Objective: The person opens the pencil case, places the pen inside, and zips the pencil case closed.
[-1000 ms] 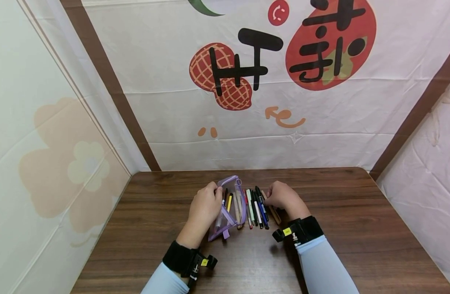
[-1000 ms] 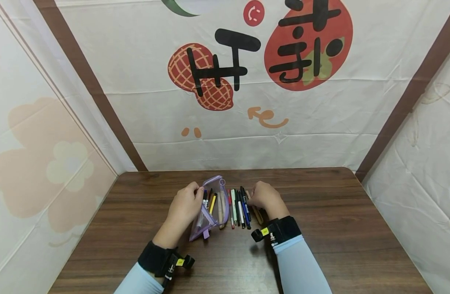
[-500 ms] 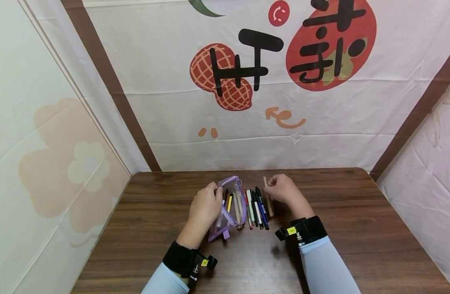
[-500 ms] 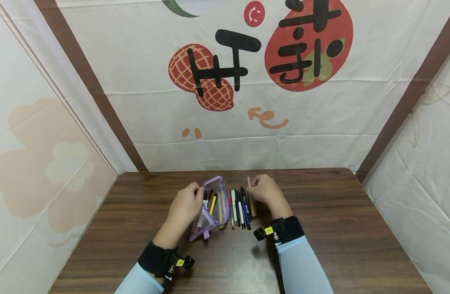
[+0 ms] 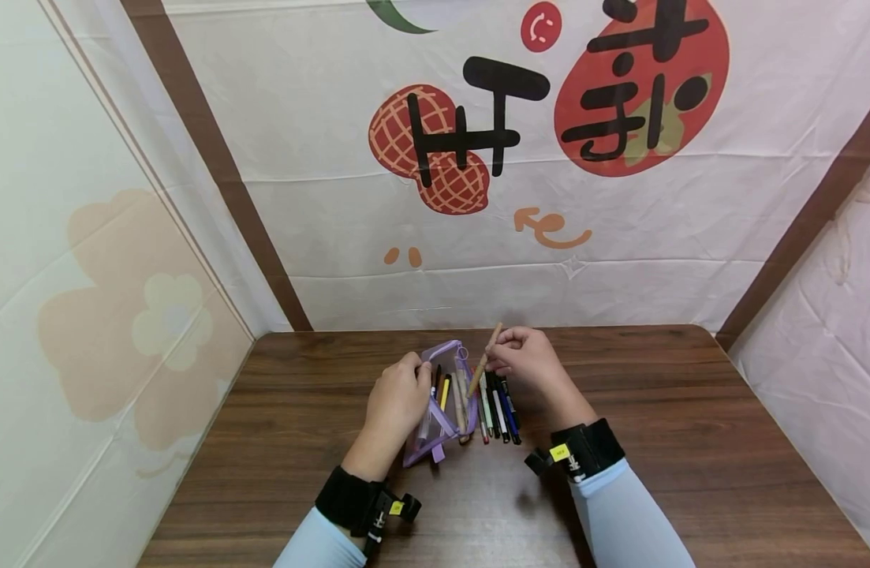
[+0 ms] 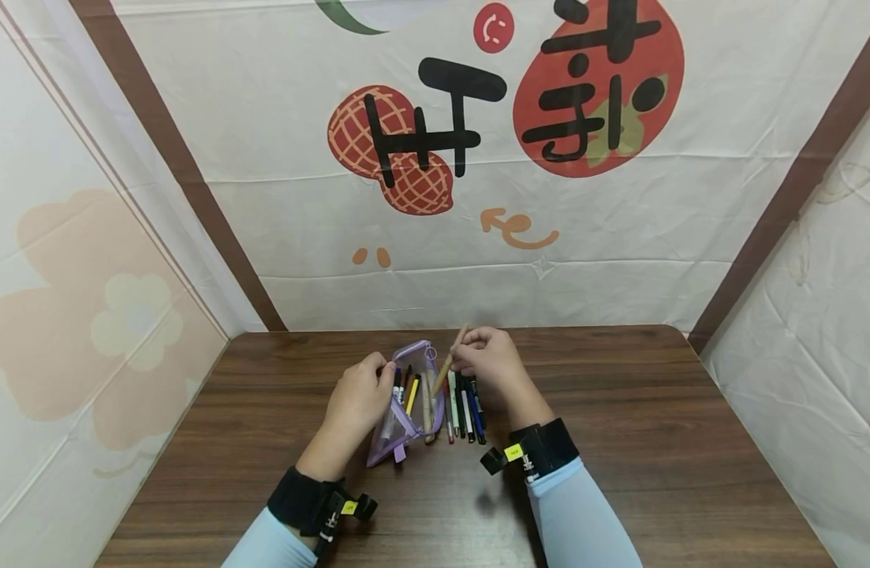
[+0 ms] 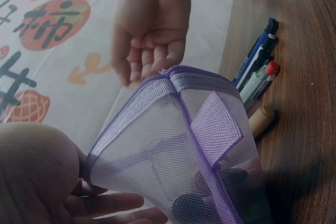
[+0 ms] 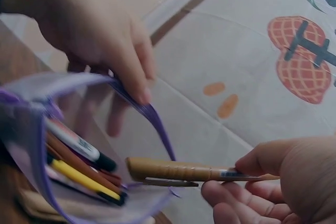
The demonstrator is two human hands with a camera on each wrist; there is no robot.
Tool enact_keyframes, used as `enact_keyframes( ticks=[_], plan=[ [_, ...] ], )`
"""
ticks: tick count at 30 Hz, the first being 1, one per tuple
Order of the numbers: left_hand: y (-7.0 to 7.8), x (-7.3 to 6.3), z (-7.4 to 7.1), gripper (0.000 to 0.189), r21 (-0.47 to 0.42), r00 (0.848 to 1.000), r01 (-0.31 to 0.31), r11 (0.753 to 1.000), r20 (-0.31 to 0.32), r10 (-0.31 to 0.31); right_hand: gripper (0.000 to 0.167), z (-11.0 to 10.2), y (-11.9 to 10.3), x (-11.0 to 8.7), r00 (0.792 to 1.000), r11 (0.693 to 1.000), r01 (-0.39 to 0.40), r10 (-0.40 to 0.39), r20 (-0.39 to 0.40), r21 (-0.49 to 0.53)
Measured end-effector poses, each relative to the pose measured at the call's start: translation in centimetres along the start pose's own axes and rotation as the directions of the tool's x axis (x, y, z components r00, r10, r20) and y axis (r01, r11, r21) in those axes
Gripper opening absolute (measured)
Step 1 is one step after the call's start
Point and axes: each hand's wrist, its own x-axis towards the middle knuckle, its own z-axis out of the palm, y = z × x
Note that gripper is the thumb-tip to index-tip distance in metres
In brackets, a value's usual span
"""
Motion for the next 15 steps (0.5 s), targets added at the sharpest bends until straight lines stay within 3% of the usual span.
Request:
enact_keyframes(
  ticks=[8, 15],
  plan=[
    [0.1, 0.0, 0.0, 0.029, -0.003, 1.0, 0.003, 1.0, -0.011, -0.003, 0.014, 3.5, 0.4, -0.2, 0.995, 0.999, -0.037, 0.034, 0.089, 0.033],
    [0.2, 0.1, 0.1, 0.028, 0.017, 0.998, -0.025, 1.0, -0.065, 0.026, 0.015, 5.9, 1.1, -0.7, 0.976, 0.993, -0.113, 0.105, 0.192, 0.035]
  ],
)
